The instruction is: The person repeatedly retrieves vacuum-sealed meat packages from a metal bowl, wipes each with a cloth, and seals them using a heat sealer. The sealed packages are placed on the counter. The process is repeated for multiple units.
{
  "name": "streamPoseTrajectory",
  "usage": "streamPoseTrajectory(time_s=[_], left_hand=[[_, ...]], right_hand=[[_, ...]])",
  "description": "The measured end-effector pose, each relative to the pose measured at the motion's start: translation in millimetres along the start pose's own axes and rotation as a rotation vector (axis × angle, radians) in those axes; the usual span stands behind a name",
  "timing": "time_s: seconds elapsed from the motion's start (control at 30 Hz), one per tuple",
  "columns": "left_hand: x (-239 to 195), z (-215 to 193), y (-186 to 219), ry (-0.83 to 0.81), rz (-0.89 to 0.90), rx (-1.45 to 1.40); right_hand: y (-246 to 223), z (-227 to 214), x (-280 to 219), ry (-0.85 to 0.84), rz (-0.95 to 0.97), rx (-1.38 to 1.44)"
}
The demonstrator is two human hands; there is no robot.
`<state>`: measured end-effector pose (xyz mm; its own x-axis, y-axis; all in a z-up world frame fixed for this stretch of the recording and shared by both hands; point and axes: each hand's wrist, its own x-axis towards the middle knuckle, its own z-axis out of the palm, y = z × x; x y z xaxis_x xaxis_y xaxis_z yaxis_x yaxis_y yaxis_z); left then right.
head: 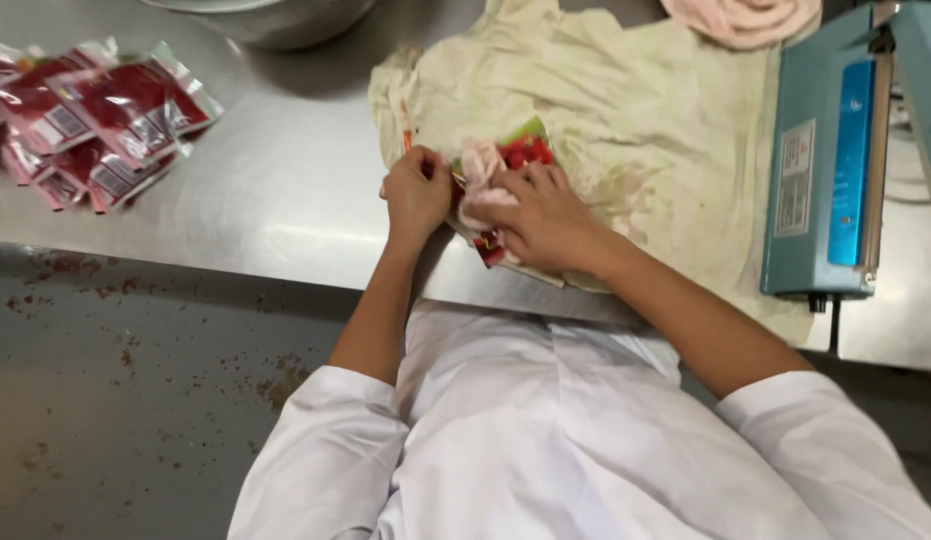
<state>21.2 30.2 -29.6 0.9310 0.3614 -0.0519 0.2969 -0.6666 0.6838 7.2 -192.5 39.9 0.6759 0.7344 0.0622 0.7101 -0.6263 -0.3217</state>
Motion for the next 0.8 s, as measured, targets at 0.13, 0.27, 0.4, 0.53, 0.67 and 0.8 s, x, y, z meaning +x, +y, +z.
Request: streamPoseTrajectory(time_s=[0.13, 0.27, 0.4, 0.53, 0.67, 0.8], left_hand=[[8, -2, 9, 0.042, 0.027, -0.059], [1, -13, 18, -0.038, 0.023, -0.177], [-6, -18, 27, -0.106, 0.046, -0.230], [-13, -13, 33, -0.007, 0.091, -0.219], [-10, -22, 28, 0.116, -0.006, -0.294], [8, -105, 21, 0.232, 0.003, -0.309]], right_hand=[[35, 0, -51, -0.039, -0.054, -0.111], [80, 0, -73, -0.109, 0.308, -0.136], [36, -7, 6, 0.268, 0.119, -0.076], [29, 21, 47, 0.142, 0.168, -0.125], [84, 36, 0, 0.403, 0.305, -0.285], [27, 29, -73, 0.510, 0.141, -0.268]])
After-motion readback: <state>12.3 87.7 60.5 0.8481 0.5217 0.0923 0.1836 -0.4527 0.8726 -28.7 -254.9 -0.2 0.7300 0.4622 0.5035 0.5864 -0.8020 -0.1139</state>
